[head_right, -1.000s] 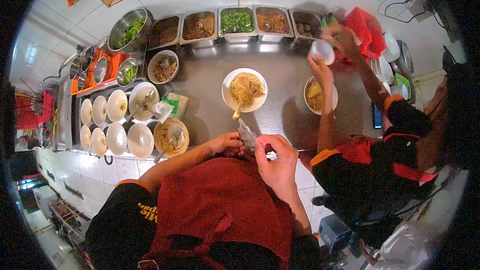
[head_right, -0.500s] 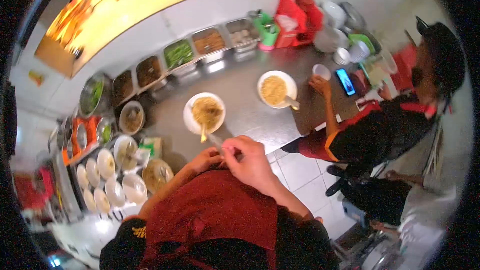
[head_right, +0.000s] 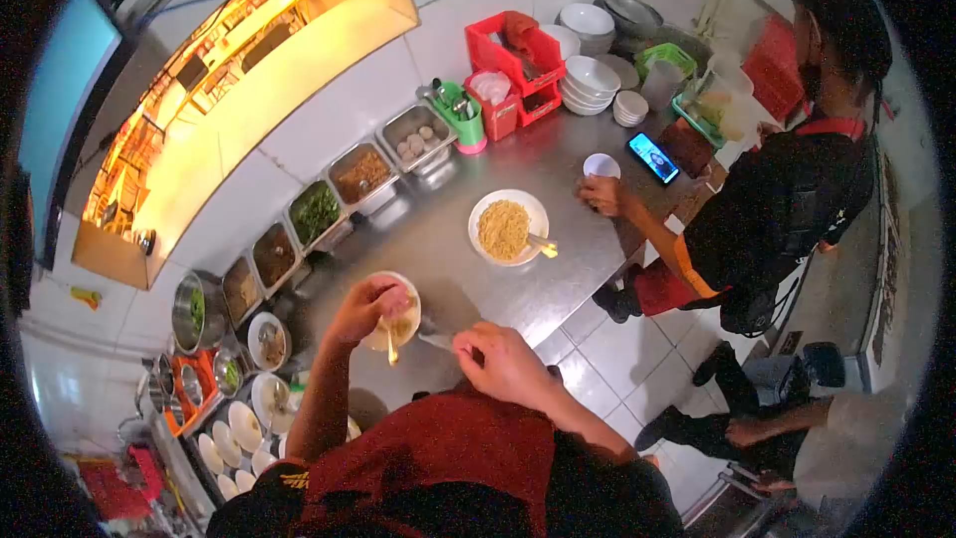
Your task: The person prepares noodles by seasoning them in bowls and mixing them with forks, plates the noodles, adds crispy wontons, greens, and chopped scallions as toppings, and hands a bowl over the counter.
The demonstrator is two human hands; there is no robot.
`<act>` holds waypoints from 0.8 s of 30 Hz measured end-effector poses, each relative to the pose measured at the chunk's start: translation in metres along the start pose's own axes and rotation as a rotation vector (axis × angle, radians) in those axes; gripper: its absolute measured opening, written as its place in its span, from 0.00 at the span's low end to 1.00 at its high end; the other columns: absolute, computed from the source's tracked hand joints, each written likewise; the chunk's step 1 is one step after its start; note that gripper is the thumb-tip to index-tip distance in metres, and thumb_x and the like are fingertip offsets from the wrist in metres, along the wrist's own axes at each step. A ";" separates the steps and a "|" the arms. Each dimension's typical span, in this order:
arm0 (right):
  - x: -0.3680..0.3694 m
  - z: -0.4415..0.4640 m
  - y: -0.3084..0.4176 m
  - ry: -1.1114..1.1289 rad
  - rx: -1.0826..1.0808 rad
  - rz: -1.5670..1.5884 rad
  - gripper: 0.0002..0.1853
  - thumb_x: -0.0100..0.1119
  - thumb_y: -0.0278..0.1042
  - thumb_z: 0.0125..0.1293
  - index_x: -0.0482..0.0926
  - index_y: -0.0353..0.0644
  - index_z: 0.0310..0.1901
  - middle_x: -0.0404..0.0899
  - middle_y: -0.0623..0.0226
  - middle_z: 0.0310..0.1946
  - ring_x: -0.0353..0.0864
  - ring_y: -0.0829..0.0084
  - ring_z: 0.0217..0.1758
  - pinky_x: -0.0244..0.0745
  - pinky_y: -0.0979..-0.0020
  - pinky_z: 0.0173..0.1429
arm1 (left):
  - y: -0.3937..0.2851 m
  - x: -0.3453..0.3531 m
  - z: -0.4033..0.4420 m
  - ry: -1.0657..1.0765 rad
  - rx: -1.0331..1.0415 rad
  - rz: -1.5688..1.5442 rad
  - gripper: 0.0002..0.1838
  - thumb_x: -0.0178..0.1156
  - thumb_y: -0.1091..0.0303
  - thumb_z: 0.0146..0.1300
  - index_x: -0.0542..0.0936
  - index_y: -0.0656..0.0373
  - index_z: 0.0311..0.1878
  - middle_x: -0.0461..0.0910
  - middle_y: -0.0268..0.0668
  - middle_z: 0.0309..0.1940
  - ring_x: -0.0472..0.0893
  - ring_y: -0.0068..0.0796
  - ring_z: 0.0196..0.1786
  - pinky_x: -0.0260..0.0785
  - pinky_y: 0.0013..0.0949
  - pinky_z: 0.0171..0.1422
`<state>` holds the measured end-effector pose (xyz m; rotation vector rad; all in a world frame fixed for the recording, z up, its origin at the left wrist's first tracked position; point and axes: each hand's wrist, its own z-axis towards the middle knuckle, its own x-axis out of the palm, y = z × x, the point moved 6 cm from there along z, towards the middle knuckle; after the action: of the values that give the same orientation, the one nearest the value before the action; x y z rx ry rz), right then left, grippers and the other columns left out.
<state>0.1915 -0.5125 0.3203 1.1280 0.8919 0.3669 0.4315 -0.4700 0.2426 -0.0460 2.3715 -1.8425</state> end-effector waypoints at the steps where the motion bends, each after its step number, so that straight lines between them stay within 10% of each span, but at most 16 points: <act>1: -0.007 -0.003 -0.005 -0.017 -0.001 0.000 0.03 0.60 0.25 0.59 0.79 0.38 0.35 0.78 0.57 0.28 0.80 0.54 0.32 0.75 0.61 0.39 | -0.017 0.010 0.025 0.012 0.006 0.011 0.11 0.61 0.64 0.67 0.80 0.64 0.42 0.79 0.29 0.33 0.77 0.18 0.36 0.70 0.24 0.41; 9: -0.064 -0.045 -0.066 -0.181 0.254 0.032 0.06 0.63 0.24 0.59 0.81 0.39 0.39 0.80 0.57 0.32 0.81 0.56 0.32 0.77 0.65 0.37 | -0.087 0.202 0.318 0.386 0.446 0.455 0.18 0.67 0.60 0.62 0.76 0.59 0.50 0.81 0.38 0.39 0.80 0.26 0.40 0.74 0.31 0.46; 15: -0.109 -0.097 -0.098 -0.437 0.550 0.034 0.07 0.64 0.22 0.58 0.82 0.39 0.38 0.82 0.59 0.34 0.84 0.59 0.33 0.79 0.66 0.38 | -0.137 0.340 0.534 0.218 0.970 1.095 0.29 0.69 0.55 0.52 0.74 0.61 0.54 0.79 0.49 0.48 0.79 0.50 0.53 0.70 0.50 0.57; 24: -0.161 -0.154 -0.124 -0.727 0.739 -0.207 0.03 0.63 0.19 0.55 0.82 0.36 0.32 0.82 0.58 0.28 0.83 0.64 0.30 0.77 0.71 0.36 | -0.123 0.396 0.620 0.440 0.366 1.624 0.40 0.74 0.40 0.44 0.79 0.59 0.56 0.78 0.47 0.57 0.78 0.44 0.60 0.70 0.44 0.63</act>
<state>-0.0479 -0.5753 0.2564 1.6628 0.4721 -0.5762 0.1108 -1.1399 0.1760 1.7844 1.1471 -1.2523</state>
